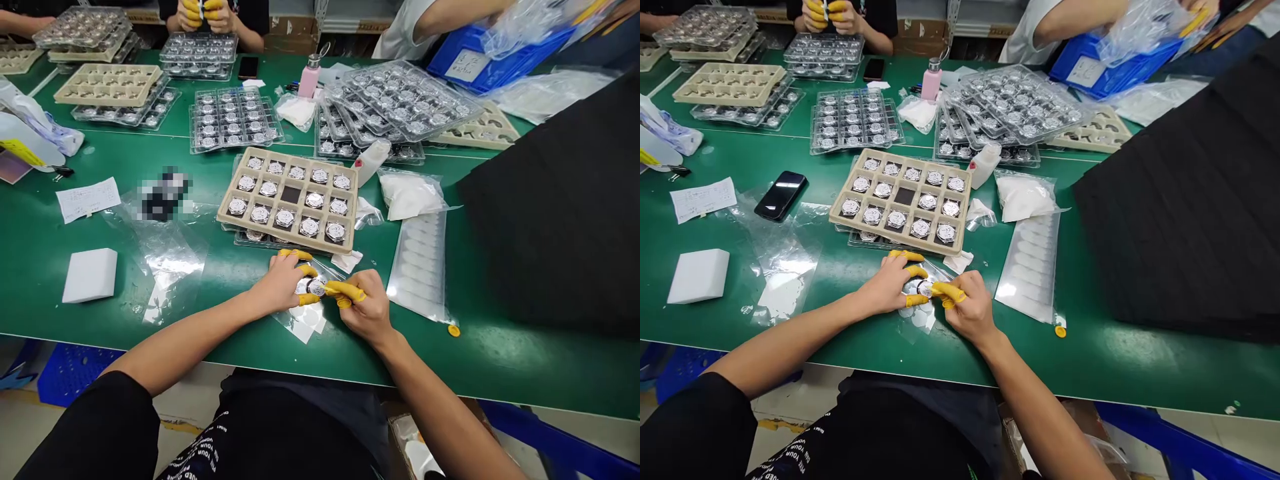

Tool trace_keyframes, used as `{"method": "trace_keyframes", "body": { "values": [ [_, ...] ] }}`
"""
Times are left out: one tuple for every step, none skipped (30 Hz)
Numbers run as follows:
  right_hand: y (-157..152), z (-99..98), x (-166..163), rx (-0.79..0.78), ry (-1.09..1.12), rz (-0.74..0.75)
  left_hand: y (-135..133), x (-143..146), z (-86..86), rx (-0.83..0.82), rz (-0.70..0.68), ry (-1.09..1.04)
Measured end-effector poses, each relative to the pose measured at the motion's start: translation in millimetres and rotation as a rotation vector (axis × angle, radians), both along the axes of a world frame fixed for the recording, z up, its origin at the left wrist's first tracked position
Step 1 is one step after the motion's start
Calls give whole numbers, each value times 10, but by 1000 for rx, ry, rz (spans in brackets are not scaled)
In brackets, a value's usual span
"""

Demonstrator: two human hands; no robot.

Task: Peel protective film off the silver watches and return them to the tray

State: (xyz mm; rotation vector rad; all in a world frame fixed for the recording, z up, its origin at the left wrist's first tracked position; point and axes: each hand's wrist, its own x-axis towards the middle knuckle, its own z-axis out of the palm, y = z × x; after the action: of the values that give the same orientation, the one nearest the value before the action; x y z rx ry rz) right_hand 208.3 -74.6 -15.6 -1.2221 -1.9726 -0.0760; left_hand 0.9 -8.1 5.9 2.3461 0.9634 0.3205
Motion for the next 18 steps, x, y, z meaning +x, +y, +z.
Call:
{"method": "trace_keyframes", "body": {
  "values": [
    [-6, 0, -9, 2, -58, 18, -2, 1, -5, 3, 2, 1],
    [-8, 1, -22, -1, -110, 35, -4, 3, -7, 6, 1, 8],
    [-7, 1, -35, -3, -153, 49, -8, 5, -7, 10, 0, 19],
    [-5, 1, -45, -2, -182, 61, -13, 7, -4, 15, -3, 32],
    [-4, 2, -51, 4, -192, 74, -17, 8, -1, 21, -6, 44],
    [-5, 2, -50, 8, -190, 85, -20, 9, 1, 28, -8, 52],
    [-9, 2, -43, 6, -180, 97, -22, 10, 3, 35, -11, 57],
    [-18, 2, -30, -7, -165, 107, -23, 10, 4, 43, -13, 60],
    [-31, 0, -13, -31, -147, 114, -21, 9, 4, 50, -19, 67],
    [-47, -2, 7, -62, -125, 116, -17, 8, 3, 55, -28, 79],
    [-66, -3, 27, -92, -101, 116, -11, 6, 2, 59, -39, 98],
    [-84, -4, 47, -121, -78, 117, -4, 4, 2, 60, -50, 118],
    [-101, -2, 64, -143, -58, 123, 3, 2, 3, 60, -57, 135],
    [-115, 1, 77, -152, -39, 127, 10, -1, 4, 59, -61, 143],
    [-126, 7, 87, -145, -17, 122, 15, -3, 6, 58, -62, 140],
    [-132, 13, 94, -125, 9, 107, 19, -3, 7, 59, -61, 125],
    [-133, 19, 98, -100, 34, 89, 21, -3, 7, 60, -58, 107],
    [-129, 23, 100, -78, 53, 70, 20, -2, 7, 61, -55, 92]
  ]
}}
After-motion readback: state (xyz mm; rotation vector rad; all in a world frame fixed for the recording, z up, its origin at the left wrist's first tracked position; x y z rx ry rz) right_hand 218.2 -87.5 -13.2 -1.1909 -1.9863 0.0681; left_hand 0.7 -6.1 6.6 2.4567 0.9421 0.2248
